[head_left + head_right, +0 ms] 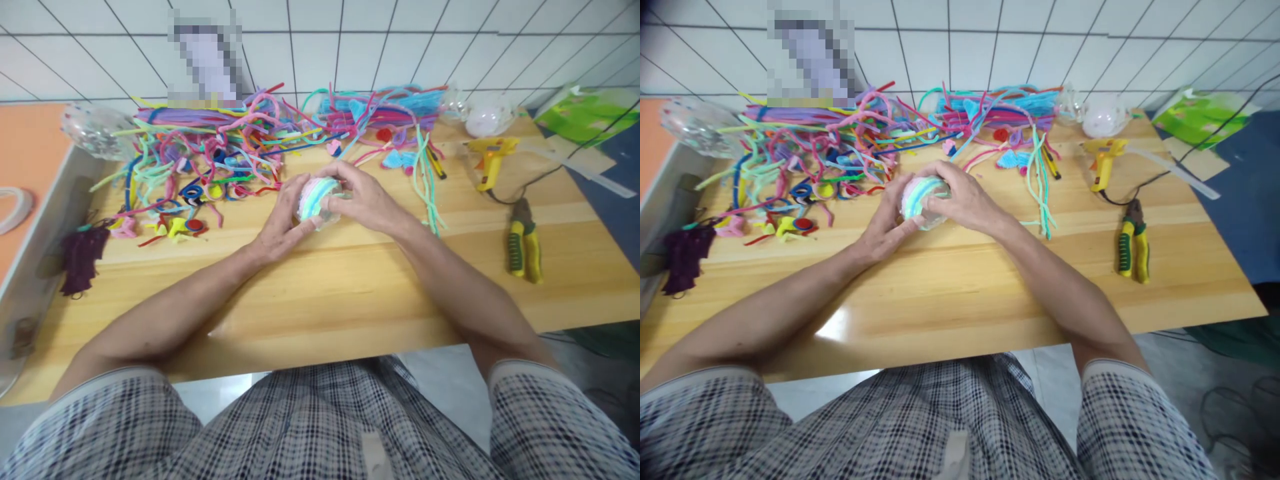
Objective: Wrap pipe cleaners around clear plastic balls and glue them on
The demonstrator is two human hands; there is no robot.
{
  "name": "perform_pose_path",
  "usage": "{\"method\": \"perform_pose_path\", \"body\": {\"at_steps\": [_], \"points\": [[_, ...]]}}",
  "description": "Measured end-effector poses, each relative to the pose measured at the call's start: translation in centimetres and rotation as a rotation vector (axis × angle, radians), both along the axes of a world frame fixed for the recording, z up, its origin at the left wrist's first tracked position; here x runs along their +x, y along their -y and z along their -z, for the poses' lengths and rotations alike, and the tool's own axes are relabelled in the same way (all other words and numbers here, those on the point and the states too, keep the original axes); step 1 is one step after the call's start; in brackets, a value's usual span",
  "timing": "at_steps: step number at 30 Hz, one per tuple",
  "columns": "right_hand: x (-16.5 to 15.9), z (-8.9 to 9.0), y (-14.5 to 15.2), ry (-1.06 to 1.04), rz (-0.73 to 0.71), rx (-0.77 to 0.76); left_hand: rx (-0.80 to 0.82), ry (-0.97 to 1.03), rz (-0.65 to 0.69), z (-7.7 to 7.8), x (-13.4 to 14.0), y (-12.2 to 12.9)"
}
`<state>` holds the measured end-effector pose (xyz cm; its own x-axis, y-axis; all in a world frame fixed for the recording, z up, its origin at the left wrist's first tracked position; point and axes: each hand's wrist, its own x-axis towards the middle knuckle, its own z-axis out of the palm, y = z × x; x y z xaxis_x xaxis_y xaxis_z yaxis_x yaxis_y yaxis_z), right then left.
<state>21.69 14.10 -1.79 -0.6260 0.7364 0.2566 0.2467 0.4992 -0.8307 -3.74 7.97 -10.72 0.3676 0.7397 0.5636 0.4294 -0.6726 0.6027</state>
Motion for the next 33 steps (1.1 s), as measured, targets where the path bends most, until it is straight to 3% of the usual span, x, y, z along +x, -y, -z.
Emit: {"method": "perform_pose_path", "body": {"at_steps": [7,13,25,30,33], "points": [[0.2,0.0,0.6,-0.024,-0.017,-0.025,-0.013,0.019,-0.020,-0.6,0.5,1.0],[0.2,0.1,0.6,-0.038,-0.033,-0.010,0.009,0.033,-0.020,0.0,0.5,0.9],[0.5,2.0,-0.1,-0.088,-0.050,0.034,0.060,-0.012,-0.068,-1.0,0.5,1.3],[0.6,2.4,0.1,-0.053,-0.019,0.119,0.084,0.039,-0.068,-0.7,0.8,1.1],[0.7,2.3,0.7,-0.003,0.048,0.253,0.110,0.072,-0.068,-0.5,1.1,0.7]]}}
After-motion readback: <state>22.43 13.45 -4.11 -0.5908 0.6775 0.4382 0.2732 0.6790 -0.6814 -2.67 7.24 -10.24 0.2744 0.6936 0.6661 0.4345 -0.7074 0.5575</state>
